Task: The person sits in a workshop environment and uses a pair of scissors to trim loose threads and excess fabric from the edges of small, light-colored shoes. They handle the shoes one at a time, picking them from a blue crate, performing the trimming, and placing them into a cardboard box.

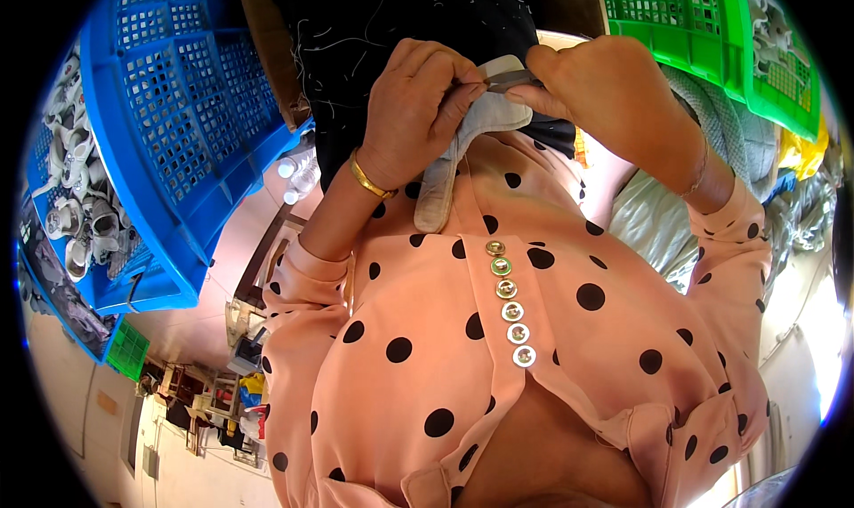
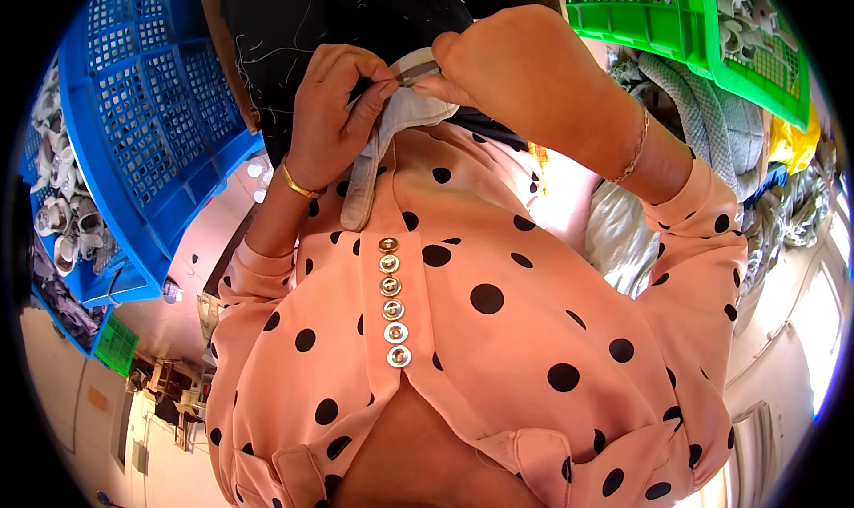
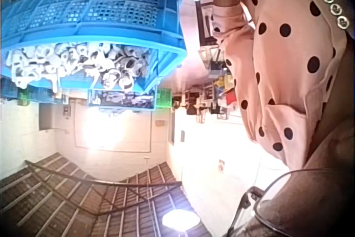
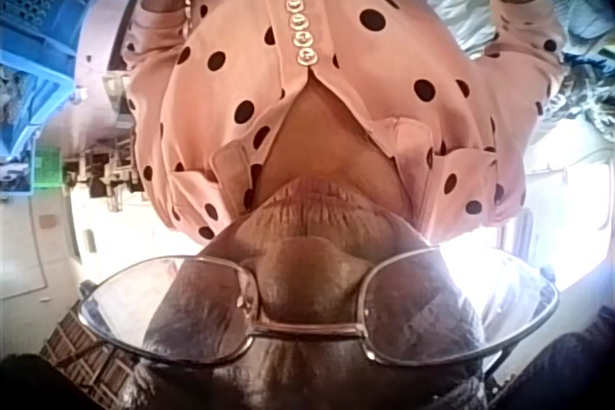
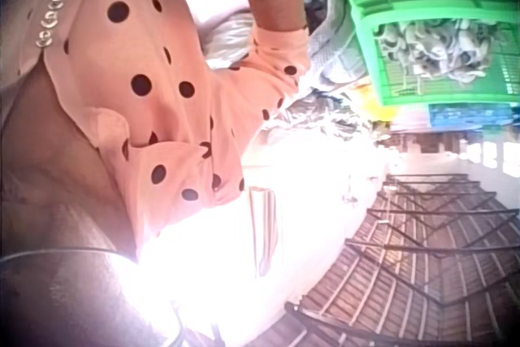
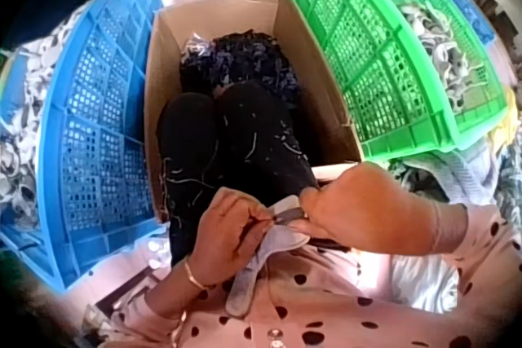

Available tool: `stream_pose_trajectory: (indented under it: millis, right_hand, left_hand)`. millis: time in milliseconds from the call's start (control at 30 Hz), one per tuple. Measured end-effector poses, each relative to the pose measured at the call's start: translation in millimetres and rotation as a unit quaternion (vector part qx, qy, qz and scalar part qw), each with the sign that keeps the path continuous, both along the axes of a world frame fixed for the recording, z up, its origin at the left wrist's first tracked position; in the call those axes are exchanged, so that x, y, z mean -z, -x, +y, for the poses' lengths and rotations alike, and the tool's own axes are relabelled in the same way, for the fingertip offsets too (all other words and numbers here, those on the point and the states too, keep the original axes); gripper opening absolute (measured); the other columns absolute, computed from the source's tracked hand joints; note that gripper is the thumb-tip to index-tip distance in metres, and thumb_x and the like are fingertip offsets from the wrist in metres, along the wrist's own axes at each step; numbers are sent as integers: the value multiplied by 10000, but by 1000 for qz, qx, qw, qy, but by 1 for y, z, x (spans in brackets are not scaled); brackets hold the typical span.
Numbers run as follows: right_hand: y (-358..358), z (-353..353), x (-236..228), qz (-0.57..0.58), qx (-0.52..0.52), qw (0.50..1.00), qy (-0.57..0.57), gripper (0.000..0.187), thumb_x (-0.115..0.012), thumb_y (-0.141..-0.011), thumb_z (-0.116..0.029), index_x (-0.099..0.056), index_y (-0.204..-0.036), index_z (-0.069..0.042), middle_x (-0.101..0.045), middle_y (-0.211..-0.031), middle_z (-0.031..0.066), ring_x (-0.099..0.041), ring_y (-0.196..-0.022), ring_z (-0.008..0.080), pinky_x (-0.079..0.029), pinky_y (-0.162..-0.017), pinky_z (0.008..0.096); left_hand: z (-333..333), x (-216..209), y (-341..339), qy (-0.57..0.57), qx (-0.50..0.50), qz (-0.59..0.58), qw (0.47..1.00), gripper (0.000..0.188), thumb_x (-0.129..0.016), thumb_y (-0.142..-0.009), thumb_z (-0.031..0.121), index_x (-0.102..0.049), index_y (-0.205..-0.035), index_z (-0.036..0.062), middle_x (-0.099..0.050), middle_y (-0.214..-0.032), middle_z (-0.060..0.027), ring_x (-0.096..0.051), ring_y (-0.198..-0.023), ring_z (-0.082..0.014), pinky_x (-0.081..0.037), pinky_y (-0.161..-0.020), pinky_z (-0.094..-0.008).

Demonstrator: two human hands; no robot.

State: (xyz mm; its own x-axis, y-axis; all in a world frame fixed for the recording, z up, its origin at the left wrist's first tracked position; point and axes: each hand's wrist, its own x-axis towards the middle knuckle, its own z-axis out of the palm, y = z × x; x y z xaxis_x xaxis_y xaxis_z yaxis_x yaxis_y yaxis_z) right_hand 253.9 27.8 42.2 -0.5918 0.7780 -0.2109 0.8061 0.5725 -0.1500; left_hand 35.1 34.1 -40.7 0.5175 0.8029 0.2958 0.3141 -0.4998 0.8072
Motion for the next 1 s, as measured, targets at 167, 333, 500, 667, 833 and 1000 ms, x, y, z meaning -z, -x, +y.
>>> stream_pose_trajectory:
  millis: [167,333,500,667,833,1000]
  right_hand:
    - [0,5,3,30,-12,999,-15,404,-574,-899,-422,-621,-723,-61,-556,-540,81,-586,-519,252,-430,-476,338]
    - [8,3,-3,-13,-11,999,-30,364,-607,-875,-399,-619,-700,-80,-568,-545,75,-606,-538,246,-436,-483,333]
    - [11,4,0,-12,-20,999,-45,365,-607,-875,-405,-595,-694,-89,-558,-531,76,-610,-534,243,-431,-472,333]
    - [9,0,17,22,34,999,-30,415,-582,-894,-456,-555,-722,-78,-546,-533,96,-600,-539,277,-424,-464,352]
    - [9,-13,34,104,107,989,-13,391,-613,-886,-463,-550,-864,-77,-602,-639,98,-599,-574,318,-446,-477,357]
    - [19,-18,29,212,148,966,-2,467,-626,-856,-520,-553,-835,-59,-618,-648,108,-632,-578,280,-473,-505,334]
  left_hand:
    - [0,2,0,27,7,-9,1000,111,-704,-817,121,-610,-847,70,-614,-858,-39,-554,-830,-256,-469,-692,-344]
    - [0,4,-1,38,7,-21,999,107,-698,-819,110,-603,-851,72,-604,-854,-39,-542,-823,-256,-460,-687,-344]
    - [-1,1,2,-23,-34,-22,999,86,-676,-845,109,-605,-867,68,-607,-855,-45,-553,-816,-236,-462,-688,-328]
    - [-12,1,31,159,-187,-110,963,65,-600,-937,102,-618,-936,40,-638,-897,-51,-589,-779,-153,-478,-690,-264]
    - [-41,-23,66,334,-122,-64,932,173,-573,-970,113,-622,-1083,-9,-669,-930,-68,-636,-852,-118,-515,-770,-230]
    - [-70,-29,65,463,-90,-50,880,415,-744,-847,206,-581,-1154,-21,-661,-907,-73,-622,-806,-94,-516,-711,-210]
